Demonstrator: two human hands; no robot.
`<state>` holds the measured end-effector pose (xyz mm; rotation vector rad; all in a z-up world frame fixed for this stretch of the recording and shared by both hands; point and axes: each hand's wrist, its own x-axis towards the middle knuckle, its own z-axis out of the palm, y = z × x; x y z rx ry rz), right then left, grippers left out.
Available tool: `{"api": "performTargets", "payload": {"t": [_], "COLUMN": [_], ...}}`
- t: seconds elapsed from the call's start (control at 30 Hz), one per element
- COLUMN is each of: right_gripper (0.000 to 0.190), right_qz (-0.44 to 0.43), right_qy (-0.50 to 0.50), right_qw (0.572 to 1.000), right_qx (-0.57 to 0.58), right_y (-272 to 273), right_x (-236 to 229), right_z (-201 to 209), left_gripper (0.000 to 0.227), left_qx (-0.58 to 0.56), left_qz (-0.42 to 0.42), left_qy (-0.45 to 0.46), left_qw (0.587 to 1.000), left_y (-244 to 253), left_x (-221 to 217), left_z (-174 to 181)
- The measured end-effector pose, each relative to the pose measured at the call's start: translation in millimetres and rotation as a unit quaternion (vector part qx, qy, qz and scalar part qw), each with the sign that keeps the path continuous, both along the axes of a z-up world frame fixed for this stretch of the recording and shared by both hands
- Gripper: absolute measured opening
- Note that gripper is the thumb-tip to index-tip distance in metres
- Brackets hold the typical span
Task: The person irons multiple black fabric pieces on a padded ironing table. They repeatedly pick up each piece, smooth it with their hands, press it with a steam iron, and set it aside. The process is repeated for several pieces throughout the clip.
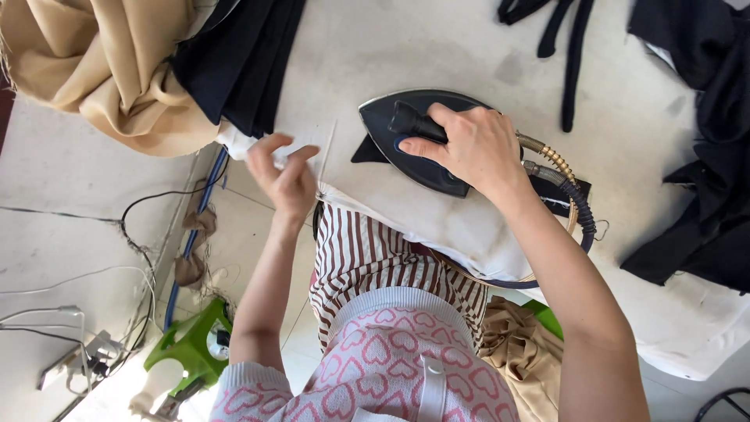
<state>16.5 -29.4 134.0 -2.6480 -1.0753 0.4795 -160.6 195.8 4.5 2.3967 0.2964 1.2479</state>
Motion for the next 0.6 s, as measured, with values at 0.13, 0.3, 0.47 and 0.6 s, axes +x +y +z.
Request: {"api": "performTargets", "payload": {"t": [0.13,0.3,0.47,0.6], "right_gripper": [0.057,0.058,0.059,0.06], "right_qz": [0.016,-0.012,-0.036,-0.051], "right_qy": [0.0,0.021,0.044,0.056], "right_qw": [1.0,0.998,0.994,0.992], "right_qx": [-0.027,-0.054,-0.091,-0.096], "right_y": [19,26,33,34], "right_x": [1,1,-1,-5], "right_z": [1,2,6,10], "left_gripper": [0.041,0.033,0.027,0.027], "left_qx": [-0.025,-0.052,-0.073,-0.089], "left_qz": [0.08,0.128,0.122,0.113], "left_qy": [0.016,-0.06,-0.115,-0.127], "left_qw": [0.996,0.989,0.983,0.981], "left_y": [28,36,13,0], "left_x": [-44,-54,-27,-18], "left_z": [-13,2,25,26]}}
